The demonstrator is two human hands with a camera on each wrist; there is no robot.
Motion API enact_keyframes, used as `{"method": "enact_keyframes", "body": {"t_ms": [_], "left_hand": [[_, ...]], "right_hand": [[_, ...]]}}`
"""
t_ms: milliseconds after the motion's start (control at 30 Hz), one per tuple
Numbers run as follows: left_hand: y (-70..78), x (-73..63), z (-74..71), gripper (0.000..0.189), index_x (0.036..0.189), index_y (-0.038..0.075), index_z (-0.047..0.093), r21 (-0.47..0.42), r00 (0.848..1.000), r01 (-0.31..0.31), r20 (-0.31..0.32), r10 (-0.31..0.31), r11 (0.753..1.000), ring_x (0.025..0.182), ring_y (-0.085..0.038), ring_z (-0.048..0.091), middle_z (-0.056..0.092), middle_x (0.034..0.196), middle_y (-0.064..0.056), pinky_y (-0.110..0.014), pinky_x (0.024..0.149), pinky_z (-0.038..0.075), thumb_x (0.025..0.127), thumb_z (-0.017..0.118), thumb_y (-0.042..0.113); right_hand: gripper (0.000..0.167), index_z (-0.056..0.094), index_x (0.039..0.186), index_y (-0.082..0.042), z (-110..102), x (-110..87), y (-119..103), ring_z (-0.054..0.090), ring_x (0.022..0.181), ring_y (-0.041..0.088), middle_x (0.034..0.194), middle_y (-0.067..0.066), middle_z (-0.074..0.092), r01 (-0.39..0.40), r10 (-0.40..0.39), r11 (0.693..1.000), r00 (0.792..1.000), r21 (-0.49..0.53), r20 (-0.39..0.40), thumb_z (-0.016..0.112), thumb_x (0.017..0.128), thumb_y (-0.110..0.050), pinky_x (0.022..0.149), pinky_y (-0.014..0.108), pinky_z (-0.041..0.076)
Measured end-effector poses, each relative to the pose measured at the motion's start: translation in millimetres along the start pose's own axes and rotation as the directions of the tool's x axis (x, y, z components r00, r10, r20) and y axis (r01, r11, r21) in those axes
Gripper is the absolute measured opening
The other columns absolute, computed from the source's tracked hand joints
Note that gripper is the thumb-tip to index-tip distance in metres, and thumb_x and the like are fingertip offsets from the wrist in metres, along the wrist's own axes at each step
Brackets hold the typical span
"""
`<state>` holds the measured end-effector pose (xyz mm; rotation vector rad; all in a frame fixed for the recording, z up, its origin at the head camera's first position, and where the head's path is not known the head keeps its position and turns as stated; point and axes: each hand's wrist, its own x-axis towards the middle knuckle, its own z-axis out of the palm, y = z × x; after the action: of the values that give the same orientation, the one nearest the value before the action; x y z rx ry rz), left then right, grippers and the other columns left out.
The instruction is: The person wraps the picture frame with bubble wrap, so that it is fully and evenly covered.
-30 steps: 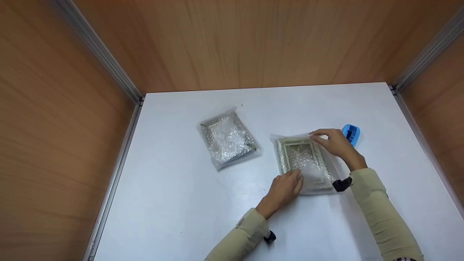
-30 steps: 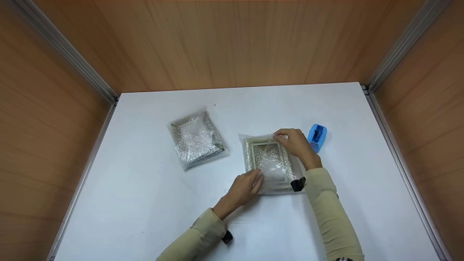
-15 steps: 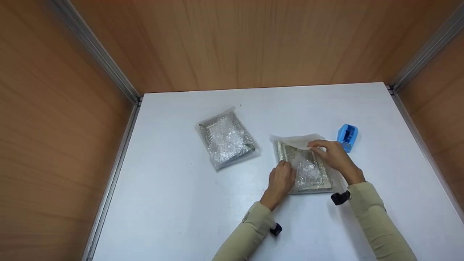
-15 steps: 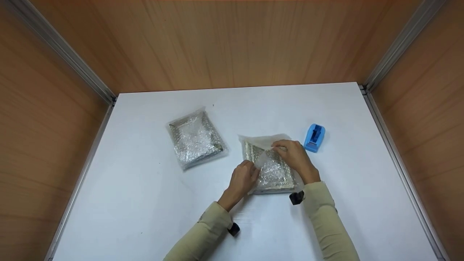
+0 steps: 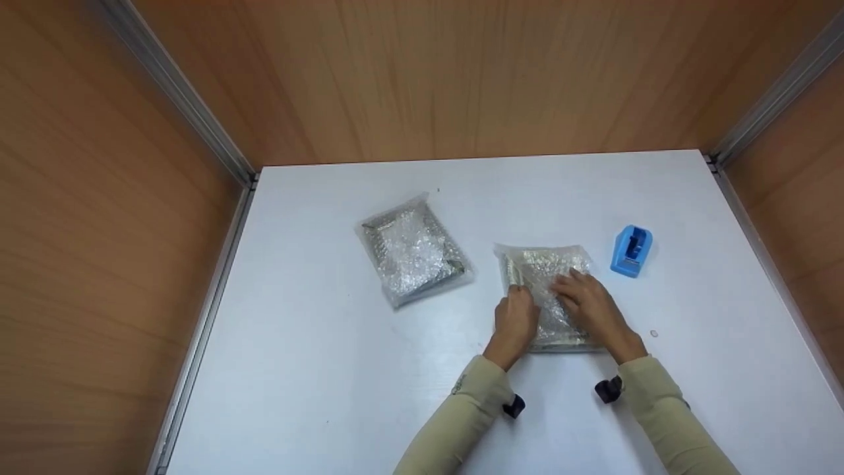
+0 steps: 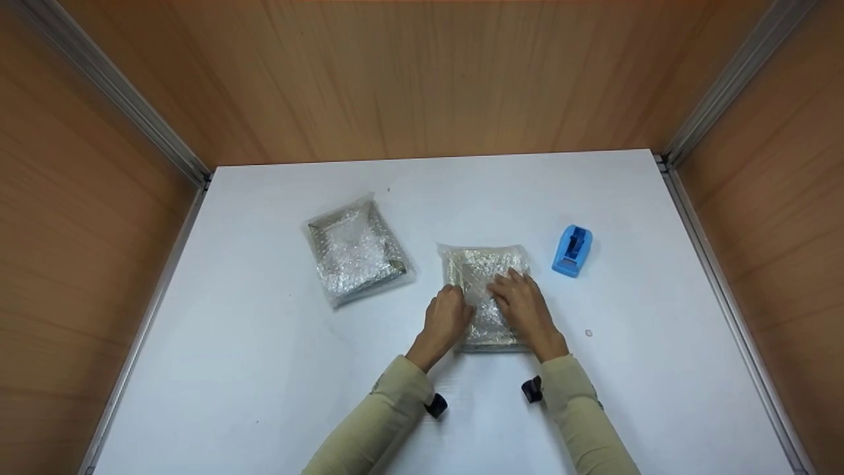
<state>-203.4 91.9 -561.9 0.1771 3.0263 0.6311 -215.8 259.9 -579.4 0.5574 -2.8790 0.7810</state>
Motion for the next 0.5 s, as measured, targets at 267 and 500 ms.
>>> {"method": "enact_keyframes", "body": {"t_ms": [267, 500], "left_hand": [[2.5, 0.6, 4.2, 0.033, 0.107, 0.007, 0.055, 0.002, 0.998, 0.015, -0.059, -0.015, 1.000, 0.067, -0.019, 0.065, 0.062, 0.090, -0.005, -0.028, 0.056, 0.053, 0.084, 0.073, 0.023], [1.7, -1.7, 8.7, 0.046, 0.118, 0.009, 0.041, -0.021, 0.993, -0.031, -0.111, 0.028, 0.999, 0.060, -0.018, 0.062, 0.060, 0.093, -0.006, -0.025, 0.049, 0.050, 0.085, 0.072, 0.017]], "right_hand": [[0.030, 0.070, 0.115, -0.011, 9.8, -5.4, 0.0, 0.045, 0.130, 0.043, 0.129, 0.015, 0.060, 0.073, -0.075, 0.990, 0.997, -0.118, -0.016, 0.070, 0.086, -0.011, 0.110, 0.059, 0.028], [0.033, 0.069, 0.118, -0.015, 8.4, -8.5, 5.2, 0.047, 0.126, 0.046, 0.129, 0.017, 0.060, 0.175, -0.179, 0.967, 0.984, -0.186, -0.007, 0.070, 0.085, -0.013, 0.107, 0.061, 0.032]]}}
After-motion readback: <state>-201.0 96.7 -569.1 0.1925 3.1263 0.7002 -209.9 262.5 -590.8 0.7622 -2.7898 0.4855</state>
